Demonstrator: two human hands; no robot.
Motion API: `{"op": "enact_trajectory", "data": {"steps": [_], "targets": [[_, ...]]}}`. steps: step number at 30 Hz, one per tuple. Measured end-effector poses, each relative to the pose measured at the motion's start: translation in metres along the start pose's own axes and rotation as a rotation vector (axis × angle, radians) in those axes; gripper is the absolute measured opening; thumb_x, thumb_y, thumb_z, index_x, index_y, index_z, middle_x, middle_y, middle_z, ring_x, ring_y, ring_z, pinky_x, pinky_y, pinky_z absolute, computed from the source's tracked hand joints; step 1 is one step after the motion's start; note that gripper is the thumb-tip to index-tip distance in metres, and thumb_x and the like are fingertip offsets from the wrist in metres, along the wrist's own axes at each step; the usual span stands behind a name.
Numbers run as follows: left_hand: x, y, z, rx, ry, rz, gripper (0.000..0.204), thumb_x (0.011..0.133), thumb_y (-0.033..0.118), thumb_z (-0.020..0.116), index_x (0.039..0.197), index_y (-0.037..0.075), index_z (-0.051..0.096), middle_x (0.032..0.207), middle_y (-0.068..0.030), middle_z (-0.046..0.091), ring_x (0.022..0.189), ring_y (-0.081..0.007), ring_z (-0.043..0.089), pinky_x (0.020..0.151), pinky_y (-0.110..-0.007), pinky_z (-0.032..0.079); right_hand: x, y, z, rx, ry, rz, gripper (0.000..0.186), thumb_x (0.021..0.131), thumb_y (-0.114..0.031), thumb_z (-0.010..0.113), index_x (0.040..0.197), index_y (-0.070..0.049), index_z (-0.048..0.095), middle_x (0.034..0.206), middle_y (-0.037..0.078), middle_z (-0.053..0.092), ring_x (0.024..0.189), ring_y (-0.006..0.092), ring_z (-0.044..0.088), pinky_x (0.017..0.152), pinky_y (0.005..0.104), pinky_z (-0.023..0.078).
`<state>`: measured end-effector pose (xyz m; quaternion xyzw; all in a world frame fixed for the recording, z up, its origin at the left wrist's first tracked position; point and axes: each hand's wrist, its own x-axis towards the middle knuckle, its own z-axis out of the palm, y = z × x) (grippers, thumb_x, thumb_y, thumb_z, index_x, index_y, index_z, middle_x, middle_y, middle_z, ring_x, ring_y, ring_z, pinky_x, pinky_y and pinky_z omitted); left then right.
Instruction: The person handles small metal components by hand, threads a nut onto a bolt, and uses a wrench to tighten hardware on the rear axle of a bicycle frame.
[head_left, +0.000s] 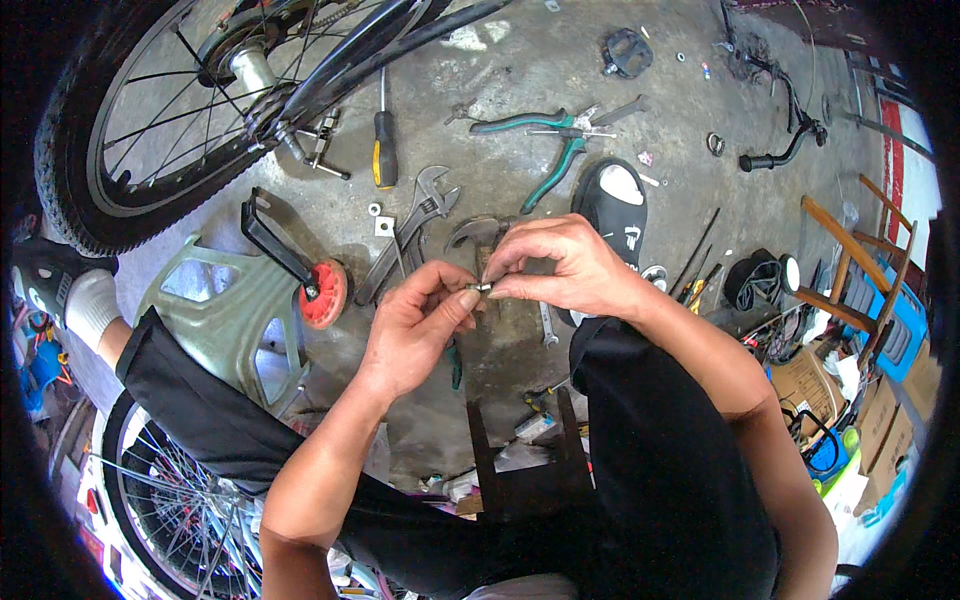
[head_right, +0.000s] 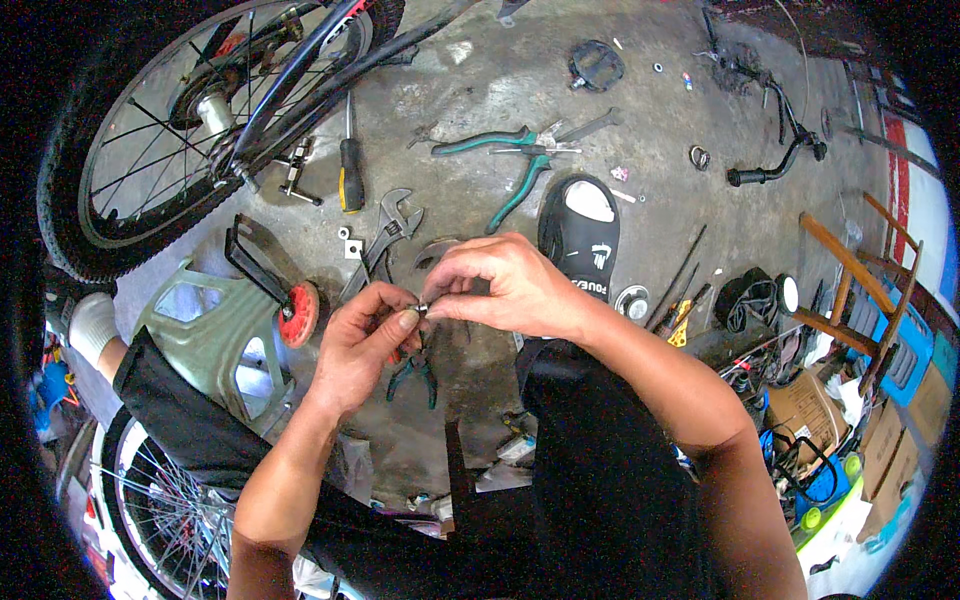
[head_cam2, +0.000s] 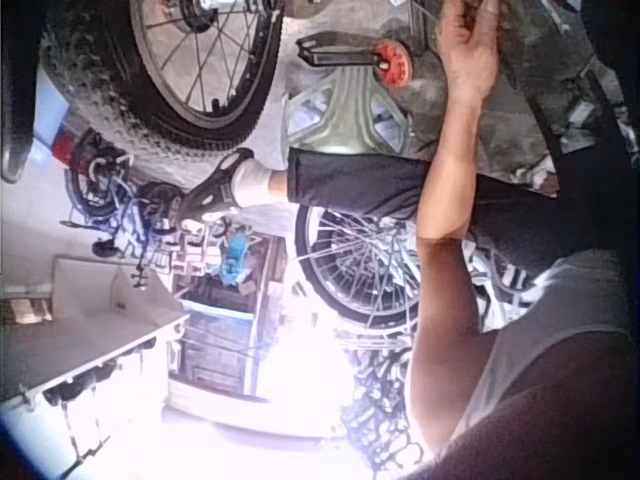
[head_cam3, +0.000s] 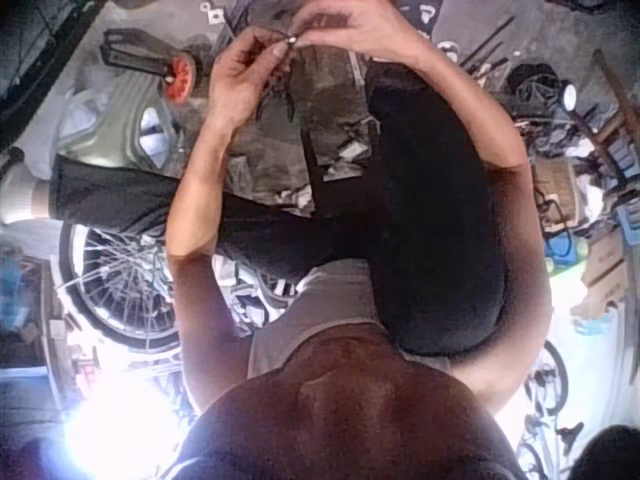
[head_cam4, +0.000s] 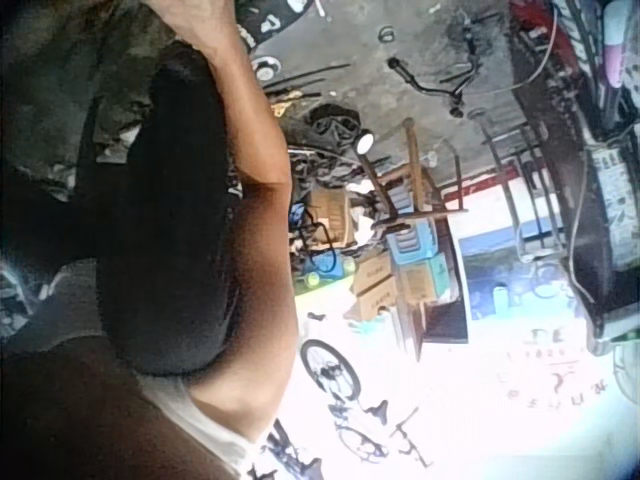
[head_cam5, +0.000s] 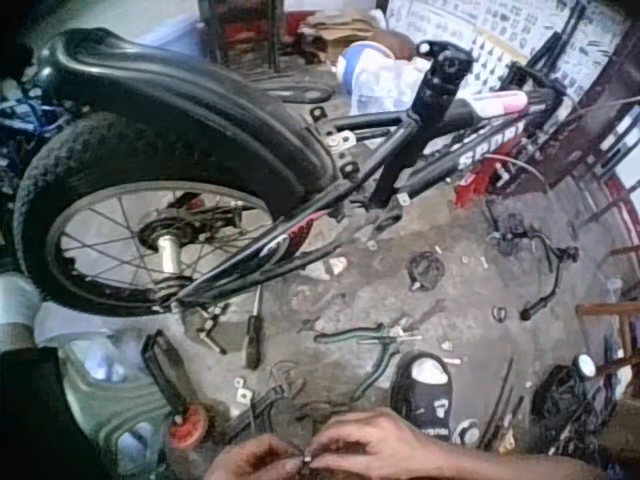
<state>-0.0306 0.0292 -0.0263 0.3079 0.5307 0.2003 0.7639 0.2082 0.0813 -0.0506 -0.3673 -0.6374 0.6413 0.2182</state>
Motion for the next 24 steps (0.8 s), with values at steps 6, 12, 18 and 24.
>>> {"op": "enact_trajectory", "data": {"steps": [6,12,18,24], "targets": [[0.0,-0.001,-0.001,0.048,0.005,-0.023,0.011,0.103,0.01,0.067,0.11,0.003,0.067,0.09,-0.0005,0.071,0.081,-0.0062,0.062,0.074,-0.024,0.051,-0.001,0.0,0.002,0.064,-0.003,0.049,0.016,0.085,-0.009,0.084,0.096,-0.004,0.075,0.092,0.006,0.074,0.082,0.0194,0.069,0.074,0.0334,0.055],[0.0,0.007,-0.006,0.33,-0.029,0.071,0.01,0.094,0.005,0.073,0.103,0.002,0.073,0.087,-0.005,0.074,0.08,-0.013,0.068,0.072,-0.03,0.053,-0.005,0.008,0.004,0.197,-0.116,0.096,0.017,0.086,-0.011,0.084,0.098,-0.004,0.074,0.095,0.006,0.074,0.088,0.0176,0.071,0.079,0.0331,0.056],[0.001,0.009,-0.012,0.533,-0.134,0.292,0.012,0.087,0.006,0.077,0.099,0.001,0.074,0.089,-0.0107,0.074,0.078,-0.0242,0.071,0.07,-0.035,0.054,-0.01,0.002,0.009,0.296,-0.25,0.196,0.019,0.089,-0.013,0.081,0.102,-0.003,0.071,0.093,0.006,0.074,0.088,0.0172,0.072,0.08,0.033,0.056],[-0.002,-0.001,-0.003,0.194,0.091,-0.035,0.011,0.098,0.002,0.067,0.104,0.0,0.075,0.088,-0.005,0.075,0.077,-0.0099,0.068,0.066,-0.025,0.053,-0.008,0.006,0.017,0.219,-0.074,0.113,0.023,0.092,-0.021,0.079,0.102,-0.004,0.067,0.083,0.008,0.075,0.077,0.0187,0.074,0.068,0.0356,0.056]]}}
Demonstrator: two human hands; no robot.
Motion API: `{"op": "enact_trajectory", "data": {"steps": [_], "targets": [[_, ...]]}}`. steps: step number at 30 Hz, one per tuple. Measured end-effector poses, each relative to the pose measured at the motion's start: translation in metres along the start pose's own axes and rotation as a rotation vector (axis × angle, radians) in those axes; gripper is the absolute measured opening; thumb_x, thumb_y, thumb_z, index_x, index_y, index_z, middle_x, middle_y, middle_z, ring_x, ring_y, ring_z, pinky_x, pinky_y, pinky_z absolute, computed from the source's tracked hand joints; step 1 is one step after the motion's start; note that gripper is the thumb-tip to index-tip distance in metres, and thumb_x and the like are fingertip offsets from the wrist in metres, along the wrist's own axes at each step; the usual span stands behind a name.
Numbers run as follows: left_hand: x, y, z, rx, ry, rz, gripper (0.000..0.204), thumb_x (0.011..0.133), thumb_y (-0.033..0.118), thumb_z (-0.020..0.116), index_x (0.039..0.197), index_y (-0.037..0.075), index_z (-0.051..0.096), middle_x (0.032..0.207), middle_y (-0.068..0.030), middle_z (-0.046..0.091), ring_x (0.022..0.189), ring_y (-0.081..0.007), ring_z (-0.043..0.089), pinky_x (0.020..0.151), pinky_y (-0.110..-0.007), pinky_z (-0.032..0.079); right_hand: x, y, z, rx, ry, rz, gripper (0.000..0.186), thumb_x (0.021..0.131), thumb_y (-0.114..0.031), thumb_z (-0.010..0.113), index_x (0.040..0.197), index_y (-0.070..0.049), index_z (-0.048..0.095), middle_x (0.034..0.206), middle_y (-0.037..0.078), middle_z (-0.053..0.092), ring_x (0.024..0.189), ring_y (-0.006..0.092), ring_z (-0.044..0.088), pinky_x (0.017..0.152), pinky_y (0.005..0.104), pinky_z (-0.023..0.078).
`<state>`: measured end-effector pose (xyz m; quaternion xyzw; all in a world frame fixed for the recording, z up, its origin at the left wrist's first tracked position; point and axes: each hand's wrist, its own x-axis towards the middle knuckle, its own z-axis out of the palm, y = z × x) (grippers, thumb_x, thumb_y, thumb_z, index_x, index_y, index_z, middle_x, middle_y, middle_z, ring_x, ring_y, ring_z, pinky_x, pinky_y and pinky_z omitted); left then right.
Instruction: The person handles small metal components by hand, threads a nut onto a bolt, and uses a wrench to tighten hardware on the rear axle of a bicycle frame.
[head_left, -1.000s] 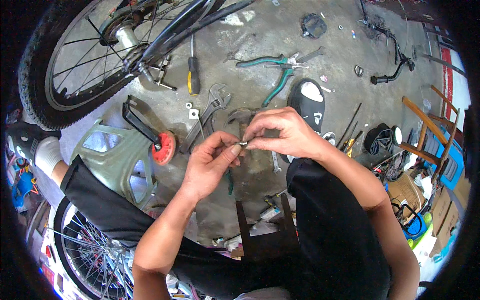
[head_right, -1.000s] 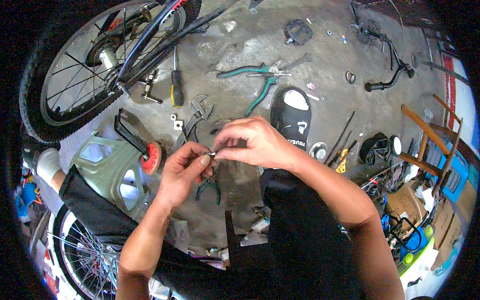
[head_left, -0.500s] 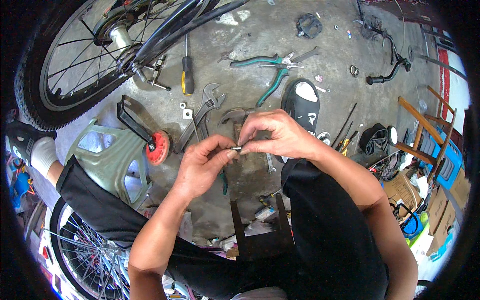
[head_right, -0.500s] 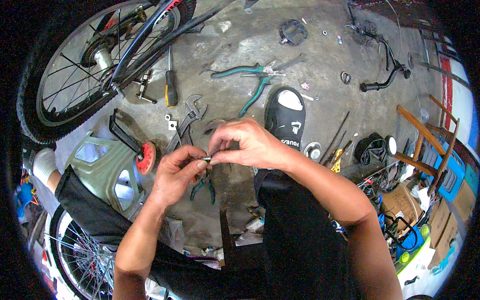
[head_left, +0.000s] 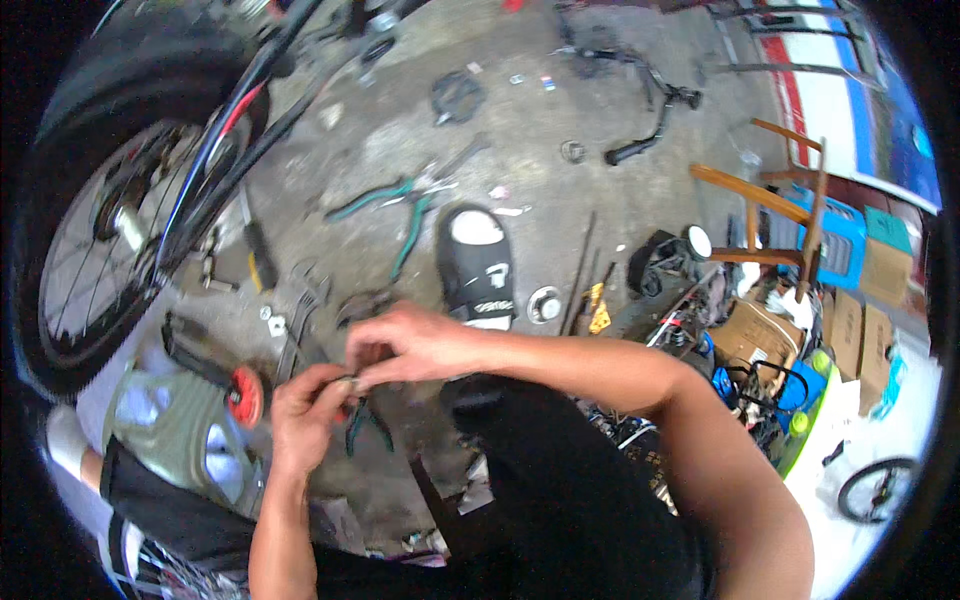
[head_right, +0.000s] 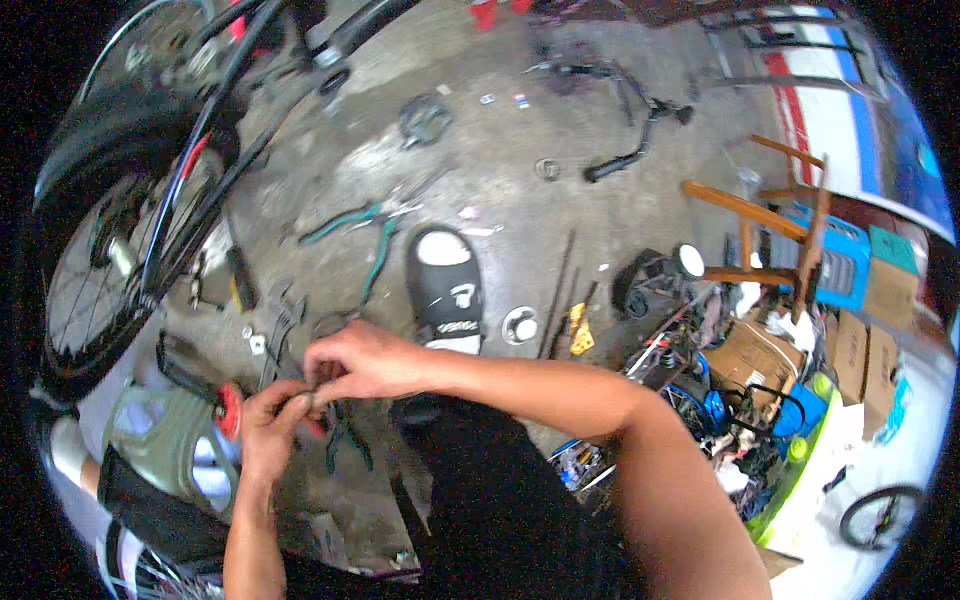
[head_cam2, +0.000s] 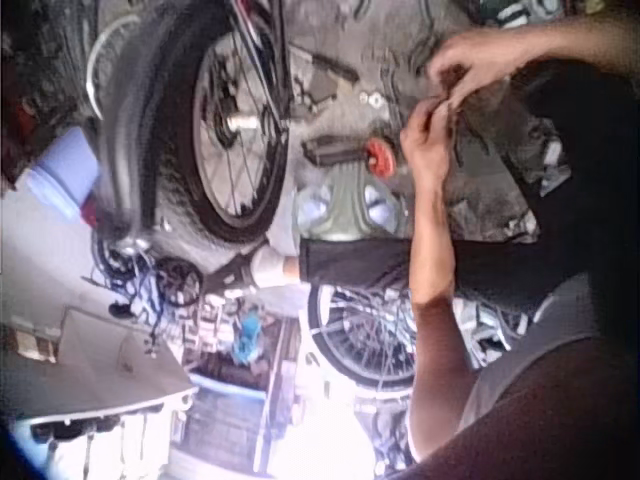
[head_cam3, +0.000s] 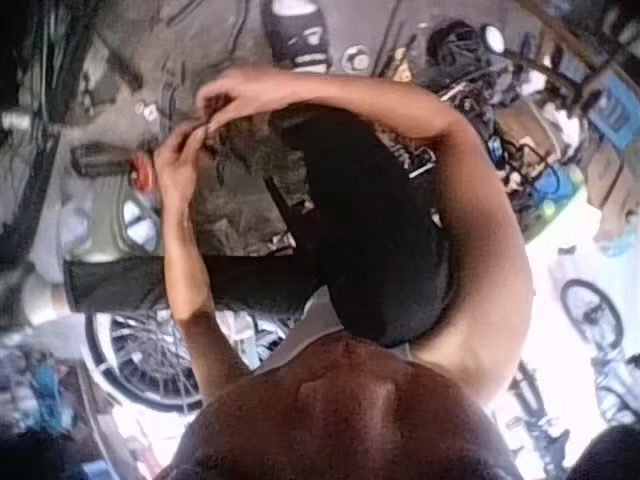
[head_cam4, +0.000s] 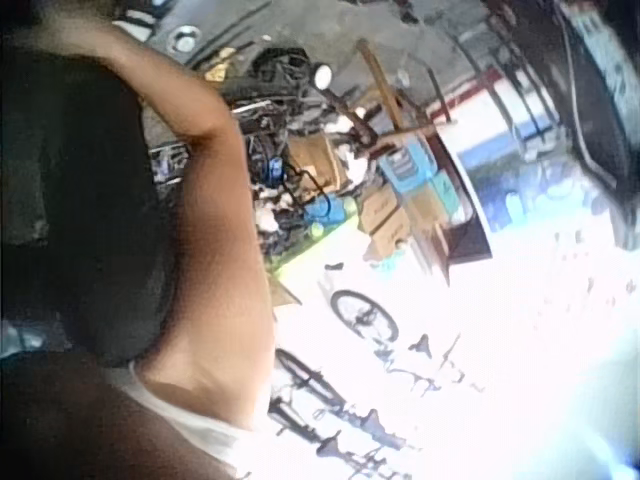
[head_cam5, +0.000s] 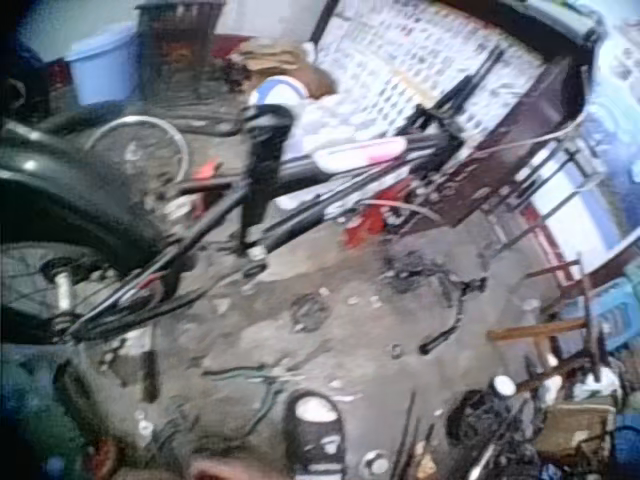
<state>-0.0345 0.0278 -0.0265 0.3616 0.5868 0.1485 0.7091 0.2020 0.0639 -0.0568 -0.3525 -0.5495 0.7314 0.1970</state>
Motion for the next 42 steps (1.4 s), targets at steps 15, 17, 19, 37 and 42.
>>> {"op": "enact_trajectory", "data": {"steps": [15,17,19,37,42], "targets": [[0.013,0.001,-0.003,-0.084,0.061,-0.068,0.023,0.108,0.017,0.059,0.12,0.0,0.07,0.097,-0.0041,0.073,0.082,-0.0103,0.063,0.079,-0.027,0.052,-0.11,0.095,-0.316,-0.249,1.584,0.133,0.031,0.089,-0.02,0.076,0.109,0.003,0.072,0.089,0.01,0.076,0.074,0.0158,0.069,0.069,0.0318,0.056],[0.014,-0.005,-0.005,-0.117,0.073,-0.111,0.023,0.107,0.017,0.059,0.119,0.0,0.07,0.097,-0.0041,0.073,0.082,-0.0101,0.063,0.078,-0.027,0.052,-0.101,0.072,-0.326,-0.192,1.552,0.211,0.026,0.09,-0.018,0.076,0.107,0.002,0.071,0.088,0.007,0.075,0.073,0.0113,0.067,0.064,0.0288,0.053],[0.015,-0.005,-0.002,-0.118,0.053,-0.109,0.023,0.107,0.017,0.059,0.119,0.0,0.07,0.096,-0.0043,0.073,0.082,-0.0102,0.063,0.078,-0.027,0.052,-0.108,0.08,-0.323,-0.213,1.523,0.178,0.027,0.091,-0.019,0.075,0.108,0.001,0.072,0.088,0.008,0.076,0.073,0.0142,0.068,0.066,0.0312,0.055],[0.016,-0.016,-0.023,-0.008,0.129,-0.075,0.032,0.104,0.031,0.062,0.118,0.003,0.069,0.094,-0.0078,0.075,0.082,-0.0149,0.069,0.076,-0.033,0.055,0.077,-0.034,-0.024,-0.285,0.35,-0.13,0.02,0.1,-0.016,0.071,0.113,-0.001,0.07,0.091,0.002,0.073,0.078,0.0082,0.066,0.071,0.0253,0.053],[0.023,-0.027,-0.032,-0.048,0.137,-0.018,0.038,0.104,0.034,0.062,0.118,-0.001,0.069,0.097,-0.0102,0.076,0.084,-0.016,0.07,0.078,-0.034,0.055,0.124,-0.075,-0.025,0.036,0.443,-0.092,0.028,0.103,-0.025,0.067,0.118,-0.001,0.066,0.091,0.006,0.071,0.076,0.0111,0.065,0.071,0.0272,0.054]]}}
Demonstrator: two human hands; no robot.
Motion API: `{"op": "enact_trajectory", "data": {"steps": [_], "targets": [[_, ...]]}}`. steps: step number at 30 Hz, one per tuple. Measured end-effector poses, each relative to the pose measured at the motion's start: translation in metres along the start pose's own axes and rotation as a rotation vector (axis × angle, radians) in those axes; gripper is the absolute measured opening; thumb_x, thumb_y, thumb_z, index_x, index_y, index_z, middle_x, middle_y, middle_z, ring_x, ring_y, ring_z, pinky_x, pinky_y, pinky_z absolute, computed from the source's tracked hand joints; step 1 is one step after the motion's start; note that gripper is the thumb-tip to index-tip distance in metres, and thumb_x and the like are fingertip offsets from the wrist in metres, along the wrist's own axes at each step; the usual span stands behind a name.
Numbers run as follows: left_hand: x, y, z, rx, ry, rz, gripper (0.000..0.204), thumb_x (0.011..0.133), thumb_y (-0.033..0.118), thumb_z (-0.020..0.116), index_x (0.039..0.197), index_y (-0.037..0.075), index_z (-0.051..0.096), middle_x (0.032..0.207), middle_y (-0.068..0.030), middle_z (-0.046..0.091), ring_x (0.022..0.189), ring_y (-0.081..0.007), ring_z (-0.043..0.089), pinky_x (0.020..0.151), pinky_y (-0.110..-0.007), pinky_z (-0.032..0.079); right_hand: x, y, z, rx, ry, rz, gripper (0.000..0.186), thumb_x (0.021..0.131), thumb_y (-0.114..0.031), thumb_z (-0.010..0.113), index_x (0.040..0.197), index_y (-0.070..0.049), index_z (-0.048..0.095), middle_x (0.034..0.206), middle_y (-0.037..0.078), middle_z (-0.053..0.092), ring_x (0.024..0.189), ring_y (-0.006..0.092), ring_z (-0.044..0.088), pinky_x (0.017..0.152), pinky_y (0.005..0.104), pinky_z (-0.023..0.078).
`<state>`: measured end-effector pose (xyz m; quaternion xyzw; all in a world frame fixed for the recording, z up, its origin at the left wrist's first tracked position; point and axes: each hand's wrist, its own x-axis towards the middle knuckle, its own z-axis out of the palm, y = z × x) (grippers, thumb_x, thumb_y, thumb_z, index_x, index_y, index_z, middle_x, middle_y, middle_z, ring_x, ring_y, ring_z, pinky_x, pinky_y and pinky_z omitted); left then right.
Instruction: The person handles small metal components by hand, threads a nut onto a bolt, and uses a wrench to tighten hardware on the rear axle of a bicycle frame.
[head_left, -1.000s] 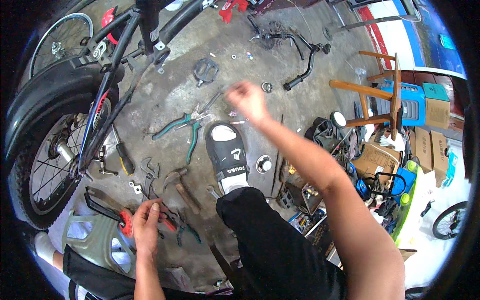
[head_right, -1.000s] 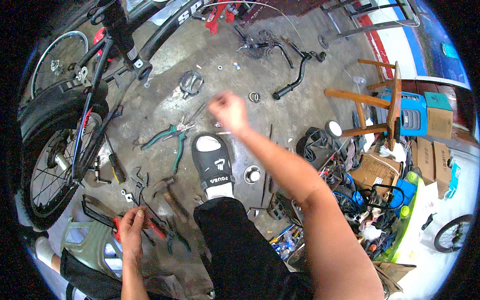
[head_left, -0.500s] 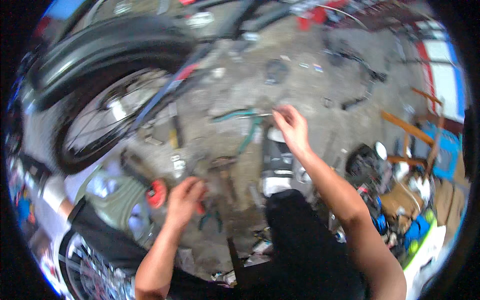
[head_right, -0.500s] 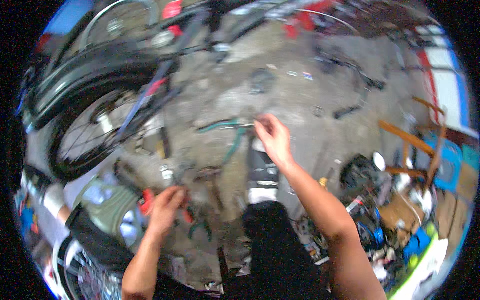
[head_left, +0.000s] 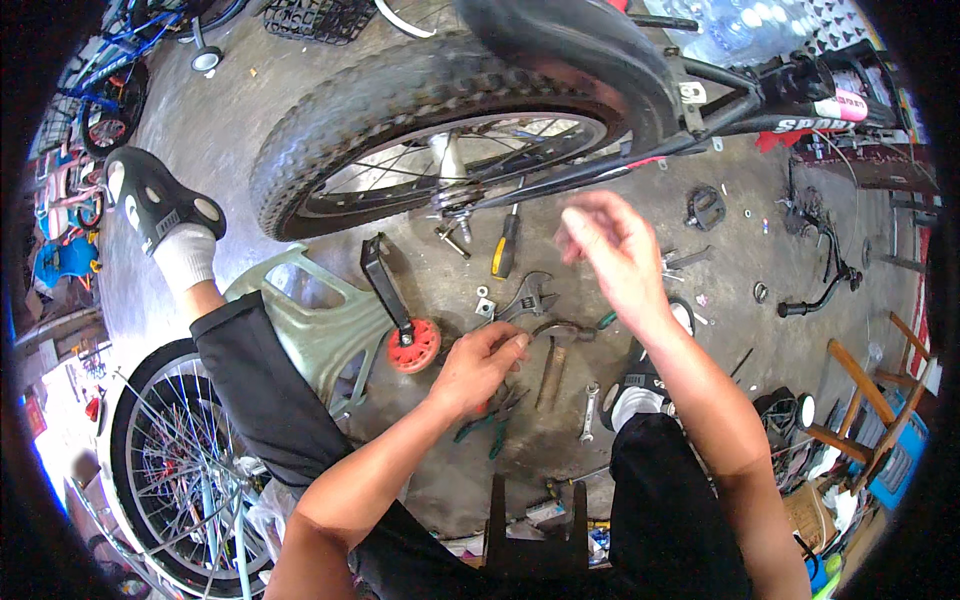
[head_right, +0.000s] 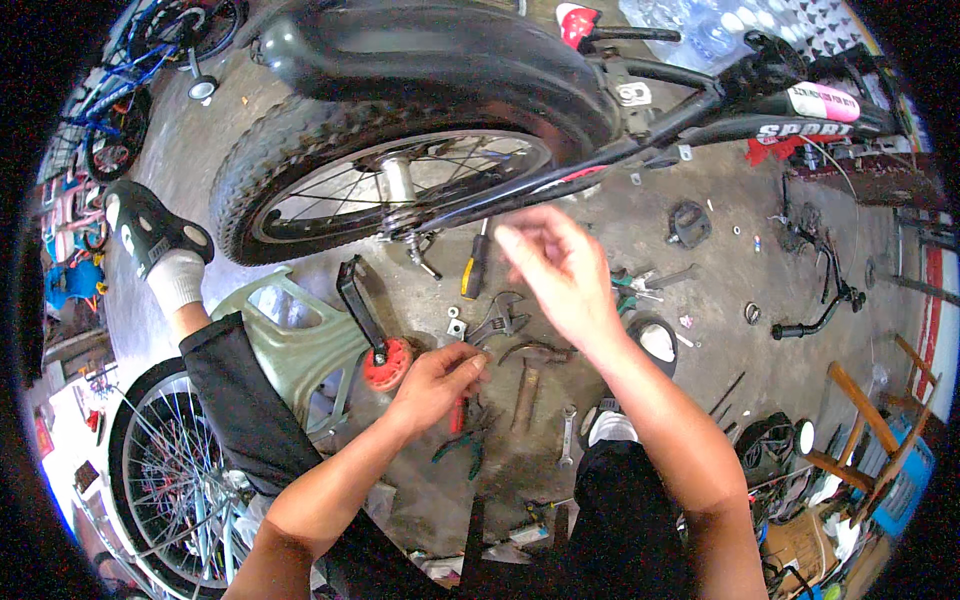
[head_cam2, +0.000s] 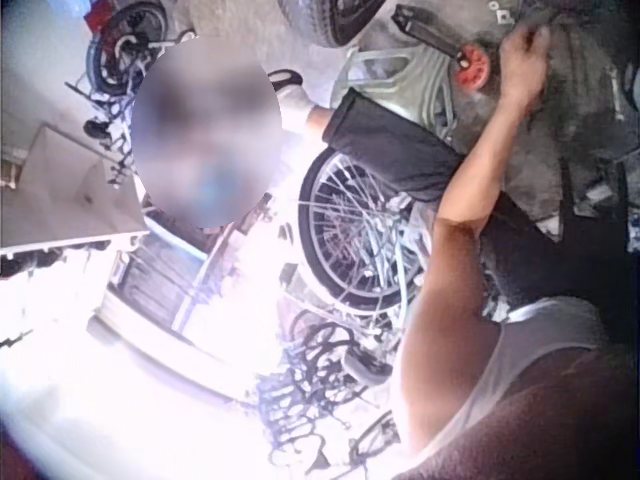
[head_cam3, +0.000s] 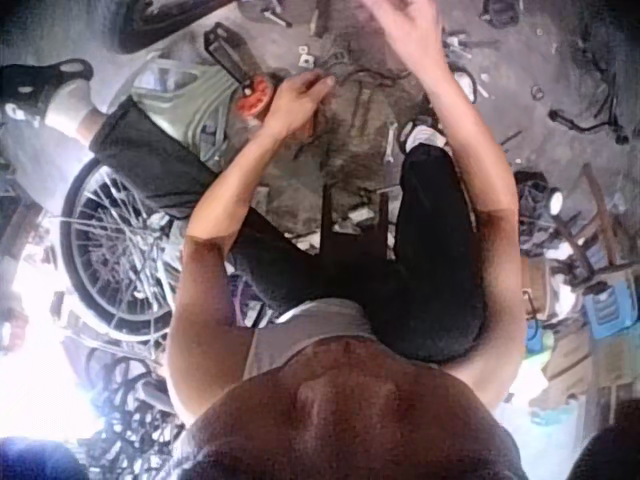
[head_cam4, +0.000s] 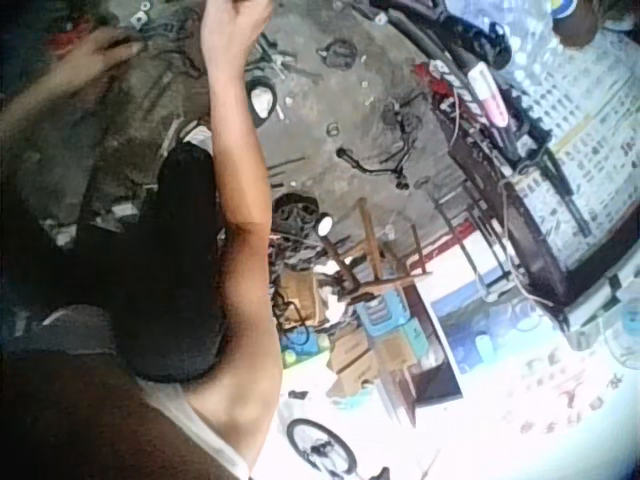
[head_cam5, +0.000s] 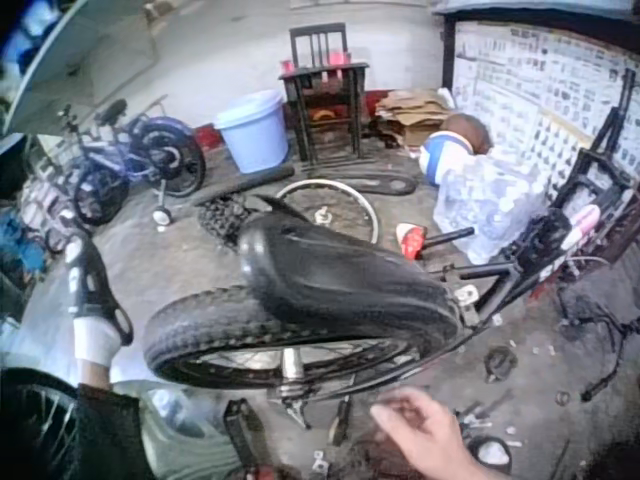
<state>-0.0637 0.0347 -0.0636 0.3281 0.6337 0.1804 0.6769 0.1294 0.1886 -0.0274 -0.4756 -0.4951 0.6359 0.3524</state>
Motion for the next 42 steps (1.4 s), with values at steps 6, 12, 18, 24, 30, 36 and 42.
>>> {"op": "enact_trajectory", "data": {"steps": [6,12,18,24,30,36,42], "targets": [[-0.001,0.011,-0.004,-0.062,0.035,-0.013,0.039,0.104,0.034,0.062,0.117,-0.002,0.069,0.094,-0.0095,0.076,0.082,-0.0158,0.069,0.079,-0.033,0.055,0.025,-0.011,0.026,0.149,0.081,0.043,0.033,0.102,-0.032,0.069,0.115,-0.001,0.064,0.089,0.005,0.068,0.07,0.0117,0.063,0.065,0.0271,0.052],[-0.001,0.011,-0.006,-0.117,0.025,0.01,0.037,0.104,0.033,0.061,0.116,-0.002,0.069,0.091,-0.0087,0.075,0.082,-0.0154,0.069,0.078,-0.033,0.055,0.011,0.009,0.064,0.122,0.055,0.164,0.024,0.1,-0.024,0.074,0.109,-0.003,0.066,0.081,0.001,0.067,0.064,0.0084,0.06,0.057,0.0231,0.049],[-0.001,0.014,-0.011,-0.095,0.017,0.017,0.034,0.105,0.03,0.06,0.117,-0.001,0.068,0.094,-0.0088,0.075,0.083,-0.0148,0.068,0.079,-0.032,0.055,0.012,0.01,0.09,0.44,0.115,0.378,0.018,0.098,-0.021,0.074,0.1,-0.005,0.068,0.081,0.002,0.066,0.057,0.0081,0.055,0.051,0.0238,0.042],[-0.002,0.019,-0.016,-0.051,-0.016,-0.012,0.033,0.107,0.029,0.058,0.121,-0.001,0.066,0.101,-0.0075,0.075,0.088,-0.0135,0.066,0.082,-0.031,0.054,0.012,0.007,0.097,0.525,0.149,0.39,0.017,0.095,-0.022,0.076,0.096,-0.006,0.069,0.079,0.0,0.068,0.056,0.0056,0.052,0.051,0.0216,0.037],[-0.002,0.01,-0.015,0.043,-0.005,0.053,0.033,0.106,0.03,0.06,0.116,-0.001,0.067,0.098,-0.0062,0.074,0.086,-0.0128,0.066,0.081,-0.031,0.054,0.009,0.011,0.103,0.444,0.201,0.301,0.025,0.097,-0.029,0.076,0.092,-0.008,0.064,0.075,-0.002,0.061,0.059,0.0069,0.051,0.053,0.0236,0.039],[0.012,0.001,-0.042,0.114,0.221,0.116,0.034,0.101,0.032,0.063,0.116,0.002,0.071,0.095,-0.0154,0.076,0.086,-0.0225,0.072,0.081,-0.038,0.056,-0.015,0.061,0.051,0.368,0.27,0.307,0.033,0.101,-0.04,0.071,0.091,-0.011,0.06,0.077,-0.001,0.06,0.061,0.0087,0.052,0.057,0.025,0.041],[0.022,-0.015,-0.05,0.135,0.386,0.073,0.03,0.099,0.026,0.067,0.115,0.001,0.071,0.096,-0.0148,0.076,0.085,-0.0238,0.074,0.08,-0.037,0.057,-0.031,0.09,0.002,0.342,0.349,0.386,0.034,0.103,-0.043,0.066,0.1,-0.01,0.061,0.082,0.0,0.061,0.066,0.0097,0.053,0.061,0.0268,0.042]]}}
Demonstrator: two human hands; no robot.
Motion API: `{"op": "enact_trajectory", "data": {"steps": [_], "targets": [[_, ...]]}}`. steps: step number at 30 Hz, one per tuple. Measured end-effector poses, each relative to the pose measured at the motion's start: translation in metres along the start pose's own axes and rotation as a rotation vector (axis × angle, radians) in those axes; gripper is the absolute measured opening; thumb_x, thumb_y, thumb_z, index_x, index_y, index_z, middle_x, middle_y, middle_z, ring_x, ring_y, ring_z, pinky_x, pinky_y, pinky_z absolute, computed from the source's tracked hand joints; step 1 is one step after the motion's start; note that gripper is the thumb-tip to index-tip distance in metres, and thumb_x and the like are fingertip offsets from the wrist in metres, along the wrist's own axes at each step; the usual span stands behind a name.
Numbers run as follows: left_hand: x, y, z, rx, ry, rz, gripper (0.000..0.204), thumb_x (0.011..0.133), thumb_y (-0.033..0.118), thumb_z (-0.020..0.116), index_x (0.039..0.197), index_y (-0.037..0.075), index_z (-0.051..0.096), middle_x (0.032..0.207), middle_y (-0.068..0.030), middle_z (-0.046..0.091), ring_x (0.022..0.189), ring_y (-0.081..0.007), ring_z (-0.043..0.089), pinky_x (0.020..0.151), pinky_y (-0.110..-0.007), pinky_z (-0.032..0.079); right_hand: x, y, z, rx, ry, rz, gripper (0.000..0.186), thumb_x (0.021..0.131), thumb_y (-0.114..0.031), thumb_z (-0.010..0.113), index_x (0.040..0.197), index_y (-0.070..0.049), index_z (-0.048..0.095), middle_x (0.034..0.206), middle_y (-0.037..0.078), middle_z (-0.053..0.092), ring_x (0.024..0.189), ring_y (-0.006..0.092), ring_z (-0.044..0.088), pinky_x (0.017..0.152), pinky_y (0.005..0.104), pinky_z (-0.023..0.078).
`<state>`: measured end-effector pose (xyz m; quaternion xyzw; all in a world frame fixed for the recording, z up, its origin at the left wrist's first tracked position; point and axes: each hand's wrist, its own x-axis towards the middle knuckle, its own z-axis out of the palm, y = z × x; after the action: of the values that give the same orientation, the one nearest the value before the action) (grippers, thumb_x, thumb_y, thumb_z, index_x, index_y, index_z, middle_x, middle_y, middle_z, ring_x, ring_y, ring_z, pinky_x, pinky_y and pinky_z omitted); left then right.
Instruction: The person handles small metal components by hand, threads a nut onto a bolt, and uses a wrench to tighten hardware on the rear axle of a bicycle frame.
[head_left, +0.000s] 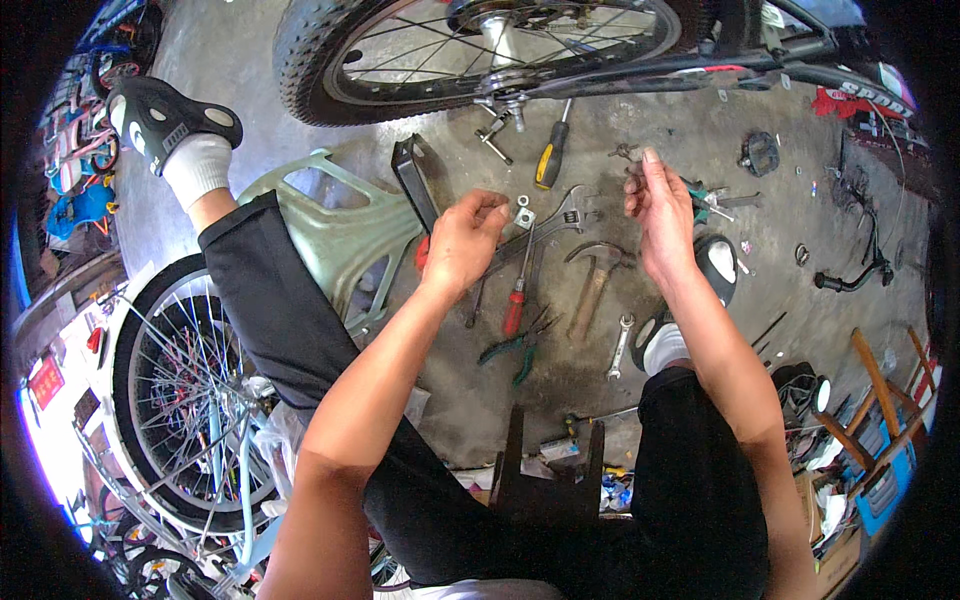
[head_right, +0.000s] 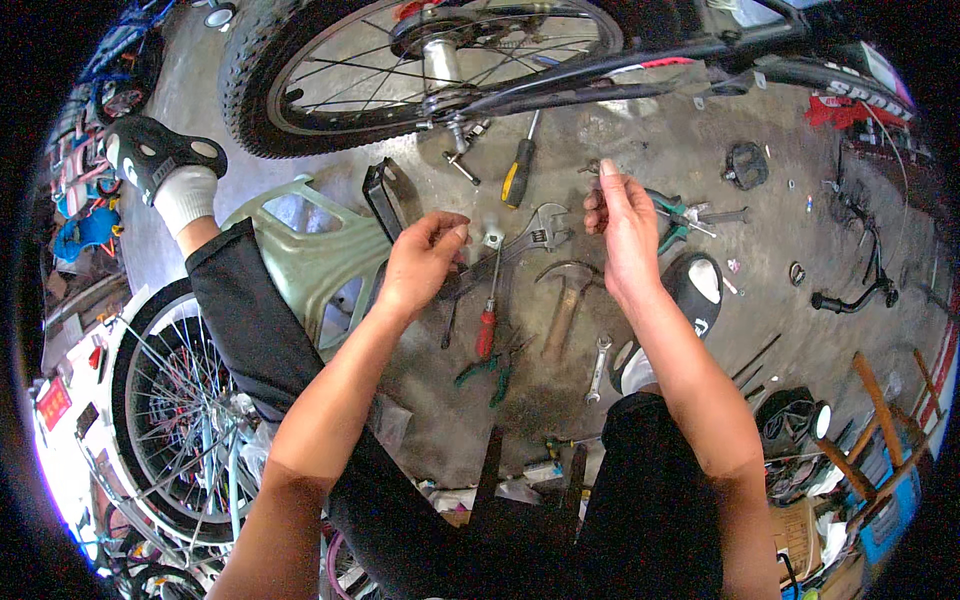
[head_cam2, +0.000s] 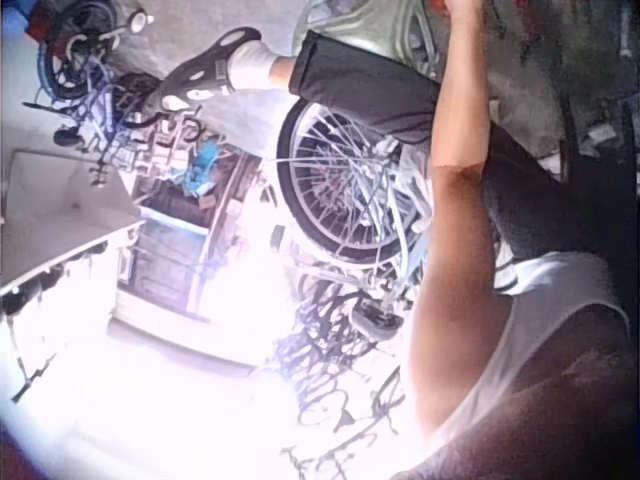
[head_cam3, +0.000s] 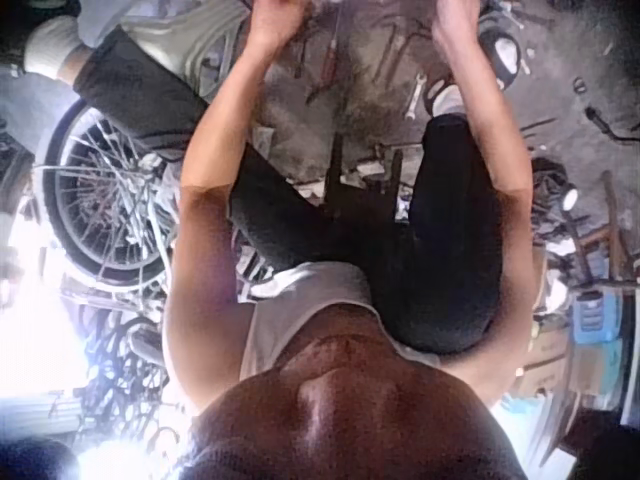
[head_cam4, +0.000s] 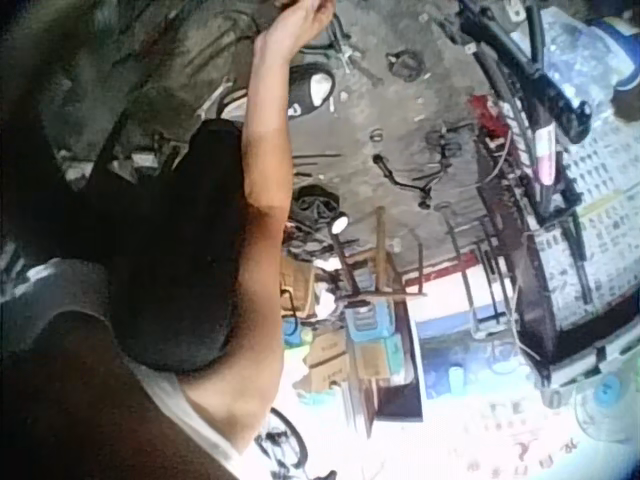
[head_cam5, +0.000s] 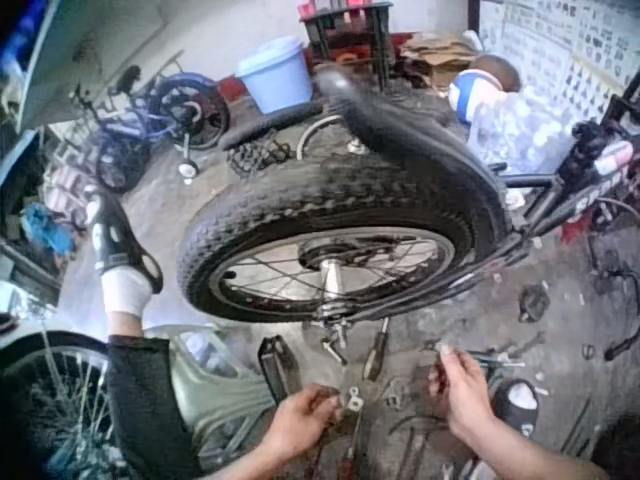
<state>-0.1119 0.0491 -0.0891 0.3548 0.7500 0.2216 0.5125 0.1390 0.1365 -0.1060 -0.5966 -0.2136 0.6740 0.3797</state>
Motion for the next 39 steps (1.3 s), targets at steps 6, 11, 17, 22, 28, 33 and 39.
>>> {"op": "enact_trajectory", "data": {"steps": [6,11,17,22,28,33,39], "targets": [[-0.045,-0.038,0.049,0.595,0.067,0.154,0.032,0.091,0.03,0.074,0.106,0.002,0.072,0.099,-0.0226,0.073,0.095,-0.042,0.07,0.083,-0.05,0.056,0.003,-0.004,-0.023,0.069,-0.013,0.018,0.035,0.105,-0.043,0.063,0.104,-0.008,0.063,0.083,0.001,0.062,0.068,0.0106,0.055,0.063,0.028,0.043],[-0.078,-0.041,0.094,0.66,0.303,0.05,0.033,0.091,0.026,0.074,0.113,0.002,0.063,0.104,-0.0181,0.067,0.1,-0.0411,0.065,0.086,-0.05,0.053,-0.002,-0.011,-0.037,0.092,-0.014,0.016,0.034,0.106,-0.04,0.063,0.103,-0.007,0.064,0.082,0.001,0.064,0.067,0.01,0.056,0.063,0.0275,0.044],[-0.061,-0.022,0.117,0.621,0.411,0.173,0.033,0.092,0.024,0.072,0.112,0.002,0.061,0.107,-0.0186,0.062,0.104,-0.0406,0.061,0.089,-0.05,0.049,-0.004,-0.007,-0.063,0.152,-0.017,0.015,0.028,0.106,-0.037,0.062,0.1,-0.01,0.062,0.082,-0.001,0.063,0.068,0.0081,0.055,0.064,0.026,0.044],[0.016,0.025,0.119,0.718,0.607,0.358,0.049,0.09,0.035,0.077,0.119,-0.001,0.06,0.111,-0.024,0.061,0.108,-0.0446,0.058,0.093,-0.051,0.048,-0.006,-0.005,-0.078,0.17,0.031,-0.003,0.029,0.106,-0.037,0.061,0.096,-0.009,0.062,0.079,-0.001,0.061,0.066,0.0079,0.054,0.062,0.0265,0.043],[0.059,0.036,0.111,0.788,0.383,0.147,0.054,0.084,0.042,0.077,0.117,0.001,0.066,0.111,-0.0242,0.07,0.103,-0.0436,0.067,0.088,-0.051,0.052,-0.001,-0.002,-0.071,0.101,-0.016,0.029,0.028,0.105,-0.034,0.062,0.096,-0.008,0.063,0.082,0.0,0.064,0.069,0.0084,0.056,0.064,0.0267,0.044],[-0.055,0.066,0.116,-0.274,-0.089,-0.339,0.038,0.096,0.035,0.068,0.111,0.001,0.072,0.096,-0.0029,0.069,0.082,-0.0131,0.061,0.068,-0.029,0.048,0.003,0.004,-0.056,-0.171,-0.17,0.189,0.04,0.104,-0.043,0.062,0.116,-0.005,0.065,0.103,0.003,0.069,0.077,0.0105,0.059,0.071,0.0275,0.05],[-0.152,0.026,0.118,-0.425,-0.07,-0.303,0.03,0.101,0.017,0.065,0.125,0.0,0.061,0.104,-0.0052,0.069,0.093,-0.0141,0.064,0.081,-0.03,0.052,-0.019,0.008,0.005,-0.336,-0.524,0.13,0.034,0.106,-0.028,0.057,0.129,-0.003,0.064,0.097,0.003,0.072,0.078,0.0084,0.06,0.07,0.0274,0.048]]}}
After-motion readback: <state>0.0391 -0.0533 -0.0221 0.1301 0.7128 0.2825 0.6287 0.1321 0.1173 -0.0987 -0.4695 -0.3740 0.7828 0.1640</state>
